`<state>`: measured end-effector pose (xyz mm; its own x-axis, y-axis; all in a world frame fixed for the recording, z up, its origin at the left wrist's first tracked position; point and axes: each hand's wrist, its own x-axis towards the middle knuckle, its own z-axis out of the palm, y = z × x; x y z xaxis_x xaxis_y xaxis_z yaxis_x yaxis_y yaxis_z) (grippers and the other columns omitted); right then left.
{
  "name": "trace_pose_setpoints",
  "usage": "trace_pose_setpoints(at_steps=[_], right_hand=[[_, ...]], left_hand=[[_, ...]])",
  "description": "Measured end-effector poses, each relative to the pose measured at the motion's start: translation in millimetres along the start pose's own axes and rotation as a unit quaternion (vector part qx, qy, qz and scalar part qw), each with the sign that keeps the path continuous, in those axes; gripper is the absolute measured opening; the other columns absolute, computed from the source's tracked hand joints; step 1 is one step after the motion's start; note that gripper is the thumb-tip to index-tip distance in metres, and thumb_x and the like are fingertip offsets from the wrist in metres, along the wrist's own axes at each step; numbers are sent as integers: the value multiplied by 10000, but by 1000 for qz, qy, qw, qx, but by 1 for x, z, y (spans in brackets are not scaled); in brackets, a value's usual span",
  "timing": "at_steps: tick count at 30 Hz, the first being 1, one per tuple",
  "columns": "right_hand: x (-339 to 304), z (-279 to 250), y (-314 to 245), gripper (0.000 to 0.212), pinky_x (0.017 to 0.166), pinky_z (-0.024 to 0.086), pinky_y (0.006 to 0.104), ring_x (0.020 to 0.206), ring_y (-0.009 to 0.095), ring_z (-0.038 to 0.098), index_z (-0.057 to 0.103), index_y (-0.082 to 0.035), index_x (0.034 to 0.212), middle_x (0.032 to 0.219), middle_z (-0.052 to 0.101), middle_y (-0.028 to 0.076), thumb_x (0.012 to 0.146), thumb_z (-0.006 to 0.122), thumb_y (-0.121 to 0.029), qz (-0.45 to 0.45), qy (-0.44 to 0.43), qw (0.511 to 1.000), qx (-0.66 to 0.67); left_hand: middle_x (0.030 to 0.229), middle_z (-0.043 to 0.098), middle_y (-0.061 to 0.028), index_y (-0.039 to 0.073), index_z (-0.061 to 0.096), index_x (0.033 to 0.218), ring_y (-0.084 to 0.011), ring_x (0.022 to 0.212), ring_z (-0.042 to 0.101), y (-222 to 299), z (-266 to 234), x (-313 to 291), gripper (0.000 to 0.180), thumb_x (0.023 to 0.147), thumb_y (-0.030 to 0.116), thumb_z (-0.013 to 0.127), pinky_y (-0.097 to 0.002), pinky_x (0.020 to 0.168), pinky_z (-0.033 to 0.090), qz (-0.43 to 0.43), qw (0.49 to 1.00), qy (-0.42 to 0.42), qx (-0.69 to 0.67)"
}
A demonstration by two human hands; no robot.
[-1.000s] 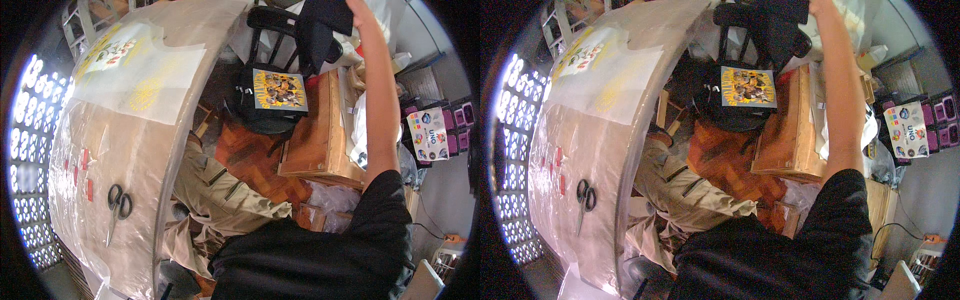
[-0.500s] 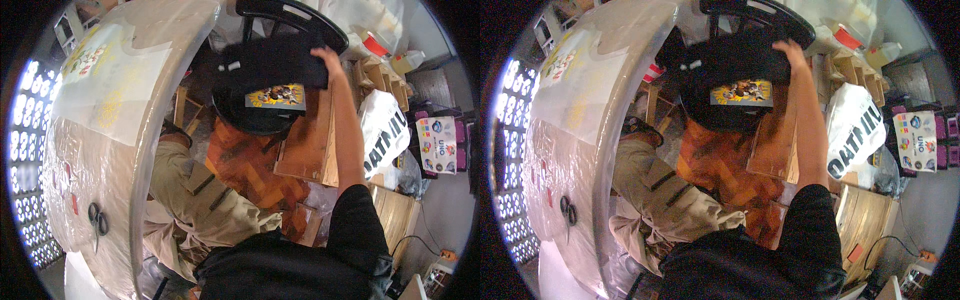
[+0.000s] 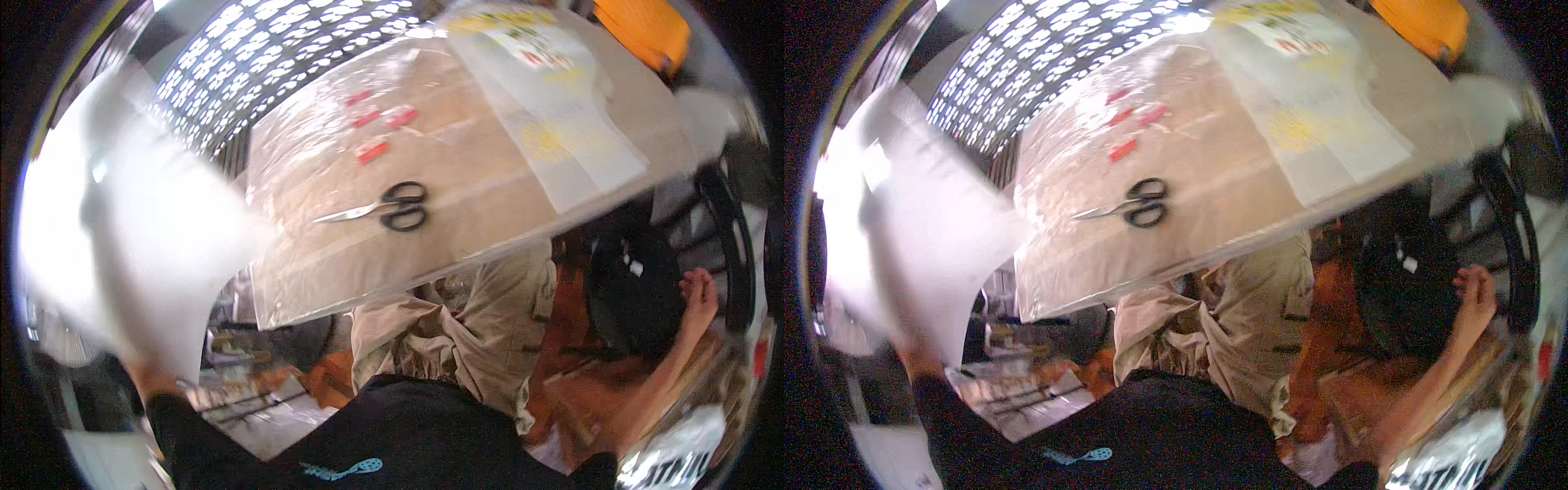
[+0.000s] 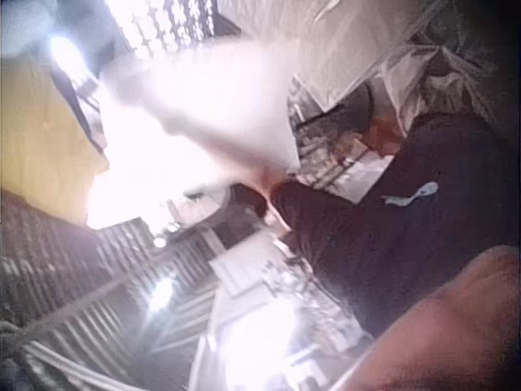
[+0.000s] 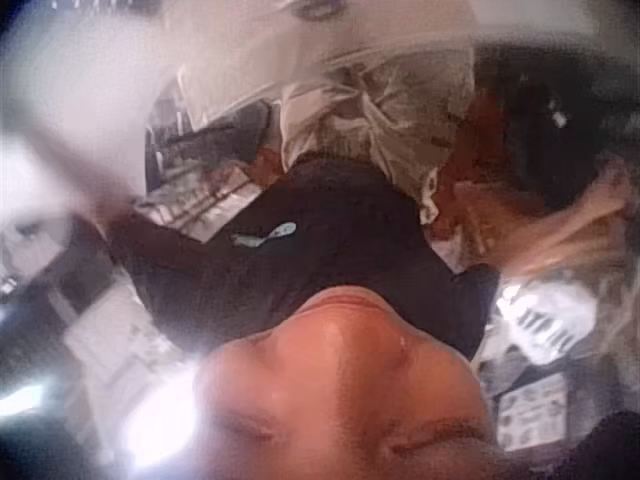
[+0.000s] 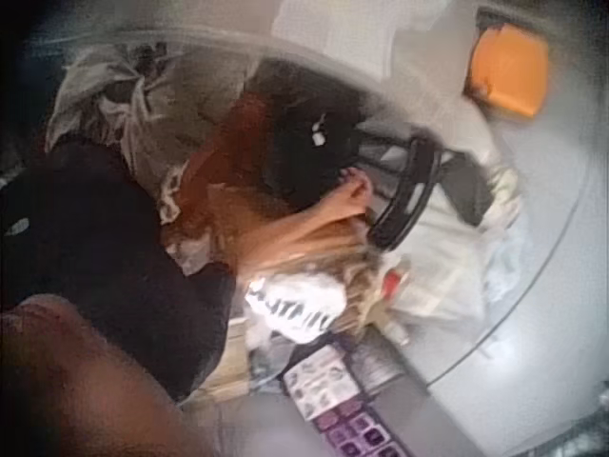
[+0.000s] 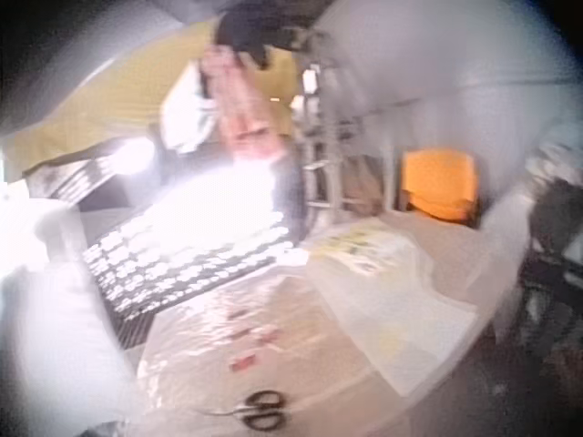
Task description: The person cuts out printed heat transfer designs from a sheet using scissors. They trim around the edges of graphic labels and a larger floral design, then set the finished pieces aside on a chair.
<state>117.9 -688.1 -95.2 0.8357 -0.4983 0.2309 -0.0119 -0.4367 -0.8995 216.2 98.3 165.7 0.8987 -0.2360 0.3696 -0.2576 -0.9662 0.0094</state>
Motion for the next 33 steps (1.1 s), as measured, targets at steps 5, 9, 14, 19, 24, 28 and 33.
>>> trace_pose_setpoints(at_steps=[5,9,14,19,24,28,33], right_hand=[[-78,188,-167,112,744,525,282,816,134,659,676,-3,1028,909,700,62,972,619,-82,-165,-118,974,102],[-124,258,-252,157,834,502,392,921,316,638,682,-35,1048,1000,674,132,897,648,-57,-336,-247,909,23],[-152,301,-302,299,952,426,430,1092,305,575,661,-55,1163,1187,612,115,865,663,-79,-453,-399,793,-82],[-154,317,-313,331,954,435,449,1102,314,568,651,-58,1201,1184,612,117,871,659,-82,-466,-431,762,-125],[-141,313,-340,420,922,457,441,1081,333,572,603,-81,1278,1109,609,128,864,670,-91,-405,-495,746,-186],[-131,312,-350,397,851,493,457,996,356,611,611,-80,1225,1020,613,129,840,700,-126,-395,-517,719,-244],[-127,320,-370,319,794,522,460,902,371,656,645,-65,1028,937,666,144,765,735,-221,-392,-564,657,-310]], left_hand=[[1007,746,-152,11,719,1135,-301,958,714,-98,69,25,300,869,100,612,-393,884,548,-7,998,-67,-9],[1033,744,-131,40,731,1125,-309,921,709,-115,88,14,291,867,44,598,-404,841,552,45,995,-83,-35],[1012,745,-152,23,725,1147,-223,904,718,-130,82,-1,278,893,27,613,-378,860,559,-100,980,-113,-128],[1009,743,-124,142,661,1308,-237,852,712,-175,73,-20,392,955,311,677,-388,839,571,-77,993,-94,-1],[1260,650,-135,119,596,1343,-299,1201,595,-101,104,-86,550,921,465,665,-453,1012,480,-95,986,106,81],[1459,483,-191,118,530,1404,-379,1349,460,23,81,-162,751,806,503,768,-494,1118,379,-132,988,-74,-27],[1550,387,-199,127,498,1444,-401,1448,331,-6,59,-211,821,767,492,785,-498,1166,308,-106,984,-128,-70]])
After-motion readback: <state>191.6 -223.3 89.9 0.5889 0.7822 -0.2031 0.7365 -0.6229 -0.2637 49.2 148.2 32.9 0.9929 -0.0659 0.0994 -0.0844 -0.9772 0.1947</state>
